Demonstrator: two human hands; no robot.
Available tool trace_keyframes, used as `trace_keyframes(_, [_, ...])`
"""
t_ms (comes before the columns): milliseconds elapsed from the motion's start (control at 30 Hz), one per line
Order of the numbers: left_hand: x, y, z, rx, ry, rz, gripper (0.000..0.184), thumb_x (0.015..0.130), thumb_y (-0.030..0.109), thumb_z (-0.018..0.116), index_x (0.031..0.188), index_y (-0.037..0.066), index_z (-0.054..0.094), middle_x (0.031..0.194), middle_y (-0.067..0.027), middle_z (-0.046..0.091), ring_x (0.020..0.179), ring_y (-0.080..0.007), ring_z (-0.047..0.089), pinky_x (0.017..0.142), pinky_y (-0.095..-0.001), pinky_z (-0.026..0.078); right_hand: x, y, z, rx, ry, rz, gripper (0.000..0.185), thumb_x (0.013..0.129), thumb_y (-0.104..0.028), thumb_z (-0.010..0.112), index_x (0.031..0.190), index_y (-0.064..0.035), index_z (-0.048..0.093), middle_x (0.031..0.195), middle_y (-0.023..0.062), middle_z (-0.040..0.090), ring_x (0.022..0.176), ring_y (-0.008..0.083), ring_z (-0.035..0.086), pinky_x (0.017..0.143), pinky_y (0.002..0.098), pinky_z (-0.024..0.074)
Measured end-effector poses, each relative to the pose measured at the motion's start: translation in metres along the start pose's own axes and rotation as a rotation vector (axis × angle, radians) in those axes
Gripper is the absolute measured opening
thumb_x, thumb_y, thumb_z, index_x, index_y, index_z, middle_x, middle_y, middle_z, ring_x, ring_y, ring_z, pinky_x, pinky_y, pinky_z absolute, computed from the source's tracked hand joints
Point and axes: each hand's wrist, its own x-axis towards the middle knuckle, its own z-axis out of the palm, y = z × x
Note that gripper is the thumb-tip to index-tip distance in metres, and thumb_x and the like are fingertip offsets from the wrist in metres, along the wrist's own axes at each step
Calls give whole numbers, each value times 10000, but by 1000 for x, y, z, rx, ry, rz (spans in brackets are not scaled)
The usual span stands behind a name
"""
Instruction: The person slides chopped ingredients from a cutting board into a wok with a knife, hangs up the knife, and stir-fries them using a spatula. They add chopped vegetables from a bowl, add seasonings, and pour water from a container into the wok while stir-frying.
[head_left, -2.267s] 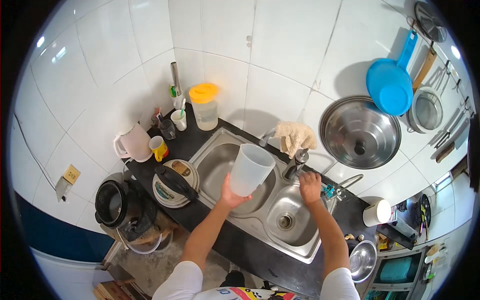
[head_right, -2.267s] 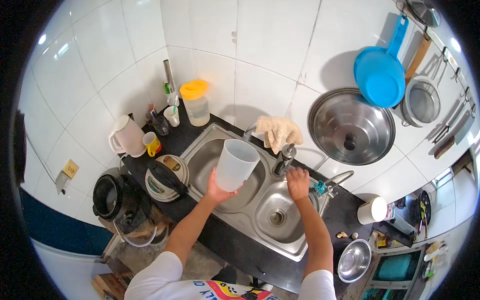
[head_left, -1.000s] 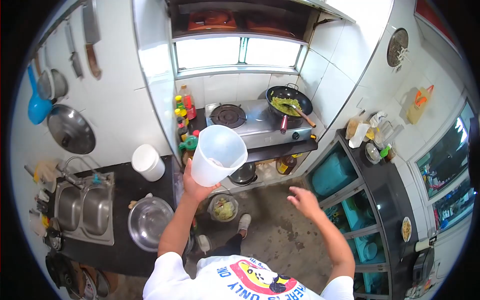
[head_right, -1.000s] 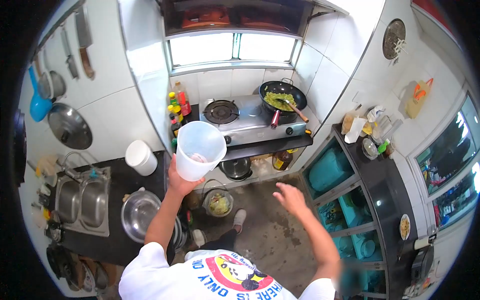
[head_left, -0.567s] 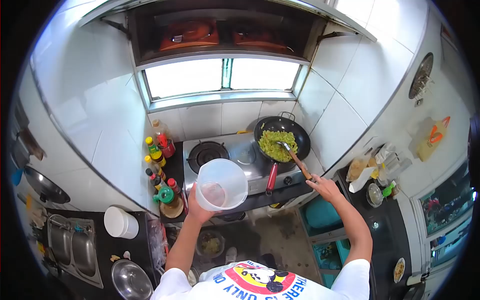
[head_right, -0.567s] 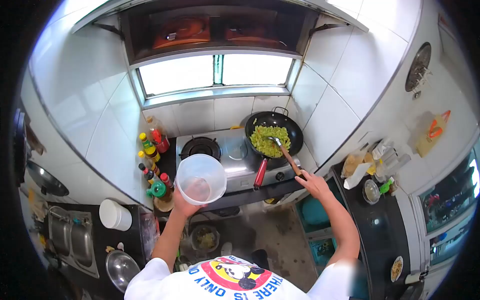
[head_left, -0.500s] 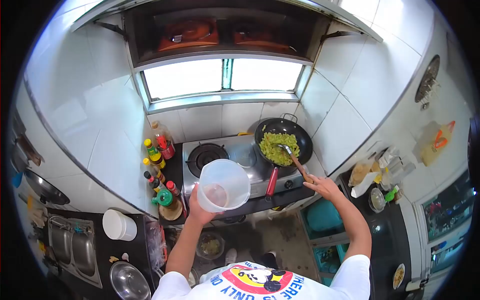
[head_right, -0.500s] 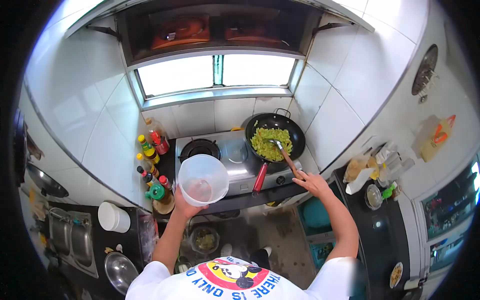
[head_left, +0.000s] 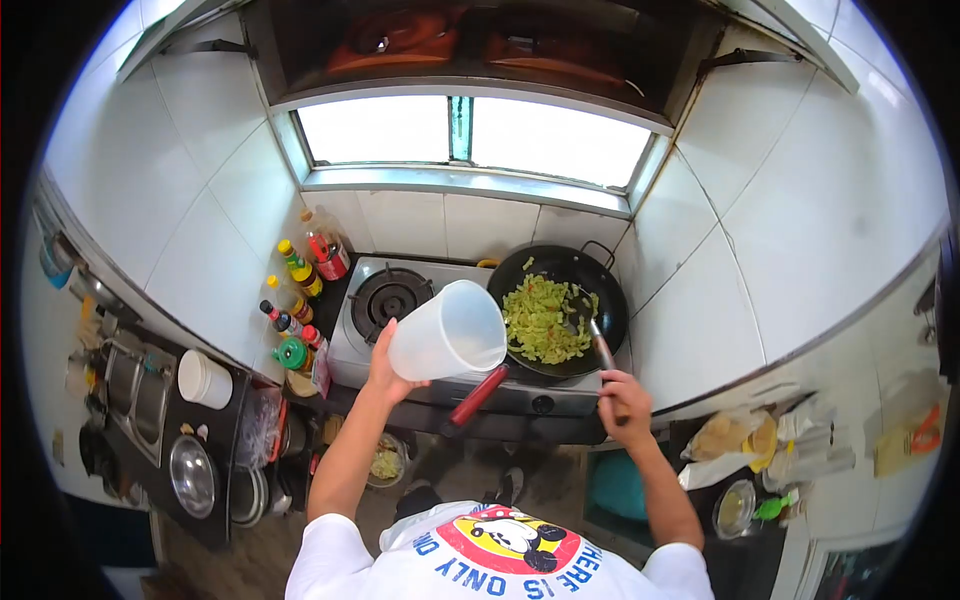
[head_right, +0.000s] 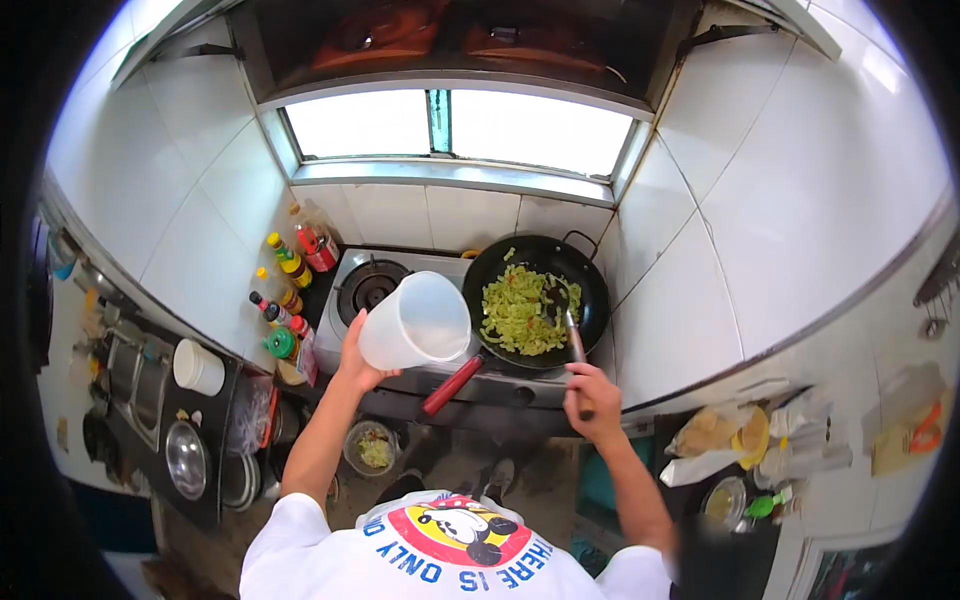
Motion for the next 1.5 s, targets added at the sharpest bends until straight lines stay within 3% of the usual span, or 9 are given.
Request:
trace_keyframes(100, [26,-14,30,99,64,30,552,860,636,423,1110,173,590,935,-44,650,720,-202,625,453,-357,433,-22,12,-12,749,424,575,124,843,-95,522,887,21,534,1082,215,606,730,301,683,653,339,589])
trace_keyframes(200, [63,-25,41,238,146,66,579,825,668,455,1118,190,599,963,-31,654,727,-218,625,469,-360,439,-44,29,-5,1004,639,681,186,884,-128,475,868,53,516,1048,245,597,667,295,680,579,339,597])
trace_keyframes(433, [108,-28,74,559,267,148,579,829,624,500,1077,112,608,880,-34,660,685,-142,609,414,-270,348,-49,36,3,1005,664,676,200,889,-147,449,914,41,510,1085,253,586,652,296,682,556,322,598])
trace_keyframes(533, [115,-25,88,517,251,150,535,784,578,618,990,85,638,805,-36,633,635,-134,606,387,-268,364,-44,42,4,1025,679,681,195,886,-146,449,914,38,512,1087,251,586,655,292,683,559,320,599])
trace_keyframes(833, [133,-16,92,678,322,195,543,835,597,525,1052,109,624,872,-44,657,686,-160,611,442,-289,368,-32,42,16,1050,705,743,184,885,-127,440,915,34,526,1097,231,594,656,277,682,569,319,600])
trace_keyframes(1067, [87,14,77,288,83,154,560,823,644,492,1081,159,596,892,-32,649,717,-192,597,554,-362,426,-19,42,38,1046,687,752,187,895,-140,459,919,28,535,1100,215,599,657,264,682,565,310,598])
trace_keyframes(1267, [46,14,34,-55,29,68,566,835,678,412,1156,236,560,1109,-32,601,964,-262,582,609,-431,432,29,39,31,958,693,701,178,918,-115,465,937,47,537,1089,198,600,676,261,680,580,297,577])
trace_keyframes(1400, [15,1,-7,-196,21,119,589,844,676,395,1192,223,538,1136,-49,592,989,-283,577,607,-430,431,52,45,-5,632,430,663,198,926,-145,504,935,42,567,997,158,633,637,201,671,542,254,548])
trace_keyframes(1500, [-8,-10,-36,-222,77,135,624,845,673,387,1205,184,528,1146,-65,594,990,-284,587,579,-439,442,82,46,-33,424,154,860,247,917,-206,553,908,39,584,876,124,650,568,177,654,480,245,526])
